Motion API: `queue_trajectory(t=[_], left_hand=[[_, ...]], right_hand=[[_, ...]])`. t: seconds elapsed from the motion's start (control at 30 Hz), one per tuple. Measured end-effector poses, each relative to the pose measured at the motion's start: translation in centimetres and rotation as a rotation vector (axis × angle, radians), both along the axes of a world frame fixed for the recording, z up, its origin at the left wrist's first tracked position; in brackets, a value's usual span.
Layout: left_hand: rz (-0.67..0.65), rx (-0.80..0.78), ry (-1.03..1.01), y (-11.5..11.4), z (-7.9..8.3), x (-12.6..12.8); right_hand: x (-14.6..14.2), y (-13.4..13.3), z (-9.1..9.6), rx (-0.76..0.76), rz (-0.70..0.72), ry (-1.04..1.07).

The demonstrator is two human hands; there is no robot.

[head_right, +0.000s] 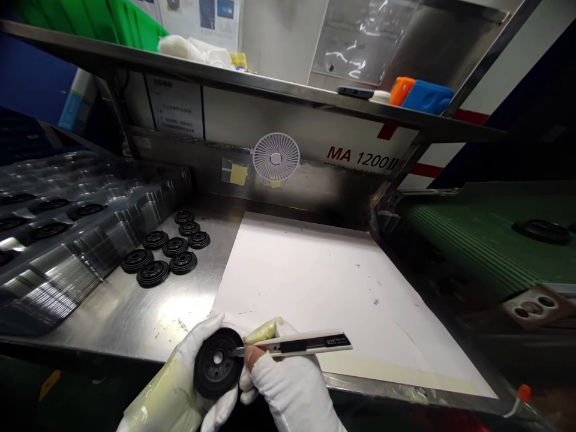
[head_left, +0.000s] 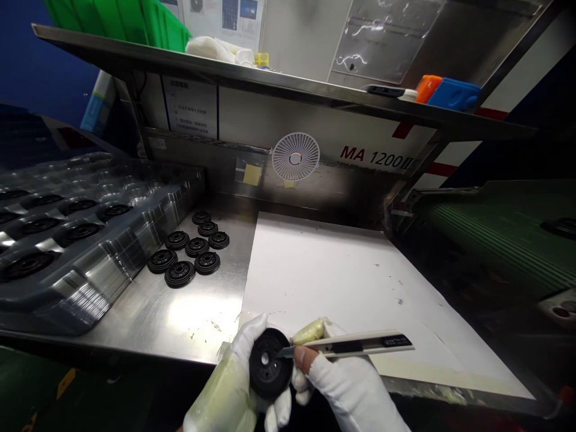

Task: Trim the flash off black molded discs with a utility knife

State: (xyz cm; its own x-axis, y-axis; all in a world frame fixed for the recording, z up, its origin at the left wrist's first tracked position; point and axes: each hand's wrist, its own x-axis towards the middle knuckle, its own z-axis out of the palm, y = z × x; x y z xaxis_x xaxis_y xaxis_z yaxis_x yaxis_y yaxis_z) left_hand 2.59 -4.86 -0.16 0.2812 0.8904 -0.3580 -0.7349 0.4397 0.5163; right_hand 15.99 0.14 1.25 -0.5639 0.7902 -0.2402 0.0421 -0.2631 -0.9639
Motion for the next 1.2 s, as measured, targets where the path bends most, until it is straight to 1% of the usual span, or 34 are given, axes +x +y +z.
queue_trajectory(t=[0.2,0.3,0.43,0.67,0.83,0.9,0.97,1.03,1.13,1.2], left_hand=[[-0.005,-0.010,-0.015,0.0,0.0,-0.1],[-0.009,-0.054,0.028,0.1,0.2,0.0],[-0.033,-0.073,0.072,0.2,0.4,0.1],[-0.010,-0.069,0.016,-0.1,0.5,0.2],[-0.019,-0.051,0.054,0.1,1.1,0.1],[-0.031,-0.055,0.052,0.2,1.4,0.1],[-0.021,-0.062,0.058,0.3,1.5,0.1],[-0.025,-0.069,0.074,0.2,1.4,0.2],[-0.032,-0.072,0.083,0.1,1.2,0.2],[-0.014,-0.082,0.069,0.1,1.1,0.2]], right_hand=[[-0.2,-0.1,-0.1,-0.061,-0.038,0.004],[-0.2,-0.1,-0.4,-0.107,-0.048,0.000],[-0.2,0.1,-0.6,-0.158,-0.022,0.028],[-0.3,-0.1,-0.4,-0.114,0.040,0.087],[-0.3,-0.7,-0.4,-0.119,0.063,0.150],[-0.3,-0.8,-0.3,-0.091,0.050,0.130],[-0.3,-0.7,-0.2,-0.030,0.001,0.068],[-0.2,-0.5,-0.1,0.018,-0.019,0.016],[-0.1,-0.4,-0.1,0.028,0.010,-0.020],[0.0,-0.3,-0.1,0.023,0.030,-0.023]])
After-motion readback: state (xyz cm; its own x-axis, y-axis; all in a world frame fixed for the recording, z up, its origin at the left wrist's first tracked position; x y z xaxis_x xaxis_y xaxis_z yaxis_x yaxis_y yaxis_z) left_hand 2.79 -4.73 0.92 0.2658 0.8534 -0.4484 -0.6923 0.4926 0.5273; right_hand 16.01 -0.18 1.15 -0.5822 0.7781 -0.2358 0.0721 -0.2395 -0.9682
